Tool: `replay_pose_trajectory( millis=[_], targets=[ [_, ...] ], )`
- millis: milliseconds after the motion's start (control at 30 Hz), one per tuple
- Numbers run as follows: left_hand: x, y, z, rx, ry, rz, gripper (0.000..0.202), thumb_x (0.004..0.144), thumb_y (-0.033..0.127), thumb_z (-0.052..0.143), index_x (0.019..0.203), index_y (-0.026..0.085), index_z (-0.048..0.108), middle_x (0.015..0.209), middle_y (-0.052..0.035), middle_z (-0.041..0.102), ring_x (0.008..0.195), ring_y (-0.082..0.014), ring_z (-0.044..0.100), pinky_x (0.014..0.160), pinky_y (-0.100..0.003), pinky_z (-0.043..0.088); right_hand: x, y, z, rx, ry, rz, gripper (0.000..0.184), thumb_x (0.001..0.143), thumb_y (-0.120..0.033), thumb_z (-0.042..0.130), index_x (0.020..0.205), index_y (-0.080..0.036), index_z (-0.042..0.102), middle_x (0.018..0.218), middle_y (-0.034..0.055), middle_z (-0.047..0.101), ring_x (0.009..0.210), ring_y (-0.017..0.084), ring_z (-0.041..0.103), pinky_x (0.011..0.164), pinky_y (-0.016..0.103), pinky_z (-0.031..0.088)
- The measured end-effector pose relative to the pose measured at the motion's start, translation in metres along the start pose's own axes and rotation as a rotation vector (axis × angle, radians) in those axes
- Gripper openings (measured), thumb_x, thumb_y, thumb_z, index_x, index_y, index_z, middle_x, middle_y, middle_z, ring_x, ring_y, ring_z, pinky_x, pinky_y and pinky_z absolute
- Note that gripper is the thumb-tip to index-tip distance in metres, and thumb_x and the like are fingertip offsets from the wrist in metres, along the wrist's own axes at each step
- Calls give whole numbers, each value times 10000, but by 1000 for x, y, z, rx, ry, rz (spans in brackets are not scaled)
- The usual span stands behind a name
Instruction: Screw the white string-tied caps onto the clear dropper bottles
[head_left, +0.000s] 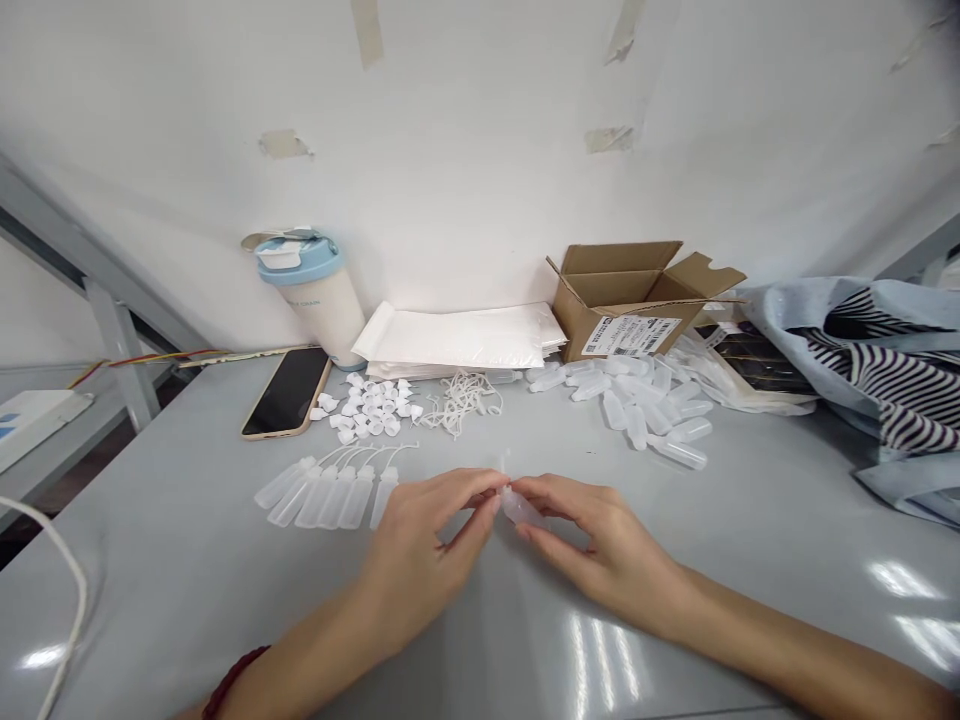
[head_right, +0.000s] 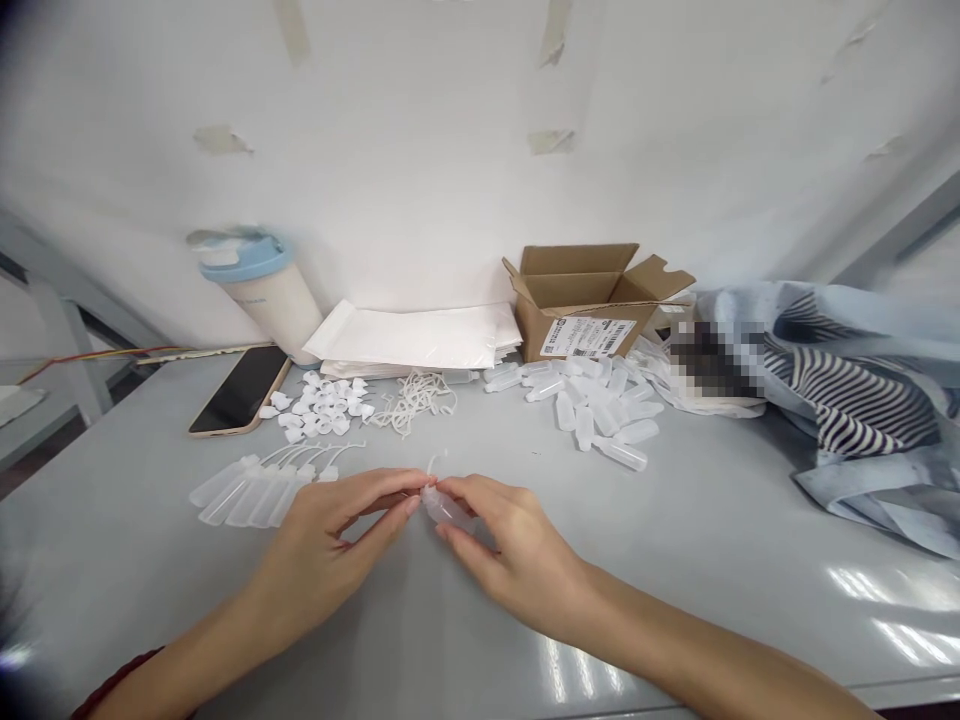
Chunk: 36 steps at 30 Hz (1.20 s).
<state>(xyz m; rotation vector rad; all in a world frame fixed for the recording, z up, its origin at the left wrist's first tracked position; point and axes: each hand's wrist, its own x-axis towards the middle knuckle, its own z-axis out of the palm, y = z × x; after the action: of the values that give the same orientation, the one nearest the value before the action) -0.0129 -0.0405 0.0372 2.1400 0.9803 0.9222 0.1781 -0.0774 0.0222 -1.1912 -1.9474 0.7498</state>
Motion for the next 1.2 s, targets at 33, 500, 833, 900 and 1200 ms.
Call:
replay_pose_trajectory(
  millis=[33, 500, 833, 900, 1200],
  targets=[
    [0, -1, 0, 12, 12, 36, 201, 877, 119, 538, 990, 204, 680, 929, 13, 749, 811, -116, 707, 727, -186, 551, 0, 1, 1, 9, 22, 0, 259, 867, -179, 568, 1120, -142, 607, 948, 66, 719, 835, 173, 678, 738, 278, 554],
    [-1, 3, 2, 34, 184, 119, 158, 830, 81, 609, 884, 196, 702, 873, 17, 756, 766, -101, 711, 661, -137, 565, -2, 1, 0, 61, 82, -25, 349, 877, -149, 565, 1224, -181, 541, 1023, 59, 677, 903, 149, 652, 809, 279, 572],
    [-4, 3, 3, 141, 153, 291, 225, 867, 49, 538, 948, 236, 633, 930, 0, 725, 832, -122, 693, 702, -194, 581, 0, -2, -1, 126, 70, 87, 233, 840, -200, 622, 1064, -191, 558, 942, 51, 690, 824, 160, 683, 736, 291, 593],
    [-4, 4, 3, 149, 144, 302, 214, 868, 56, 538, 940, 236, 630, 930, -8, 720, 822, -125, 690, 712, -204, 579, 0, -2, 0, 124, 78, 110, 205, 832, -211, 636, 1020, -196, 556, 892, 38, 691, 792, 159, 684, 710, 289, 597],
    [-3, 0, 7, 139, 124, 269, 175, 861, 84, 580, 977, 212, 610, 905, -17, 688, 806, -112, 664, 690, -182, 546, -4, 0, 2, -40, 143, -17, 171, 842, -224, 627, 979, -202, 528, 869, 32, 635, 751, 147, 635, 659, 278, 594]
  ],
)
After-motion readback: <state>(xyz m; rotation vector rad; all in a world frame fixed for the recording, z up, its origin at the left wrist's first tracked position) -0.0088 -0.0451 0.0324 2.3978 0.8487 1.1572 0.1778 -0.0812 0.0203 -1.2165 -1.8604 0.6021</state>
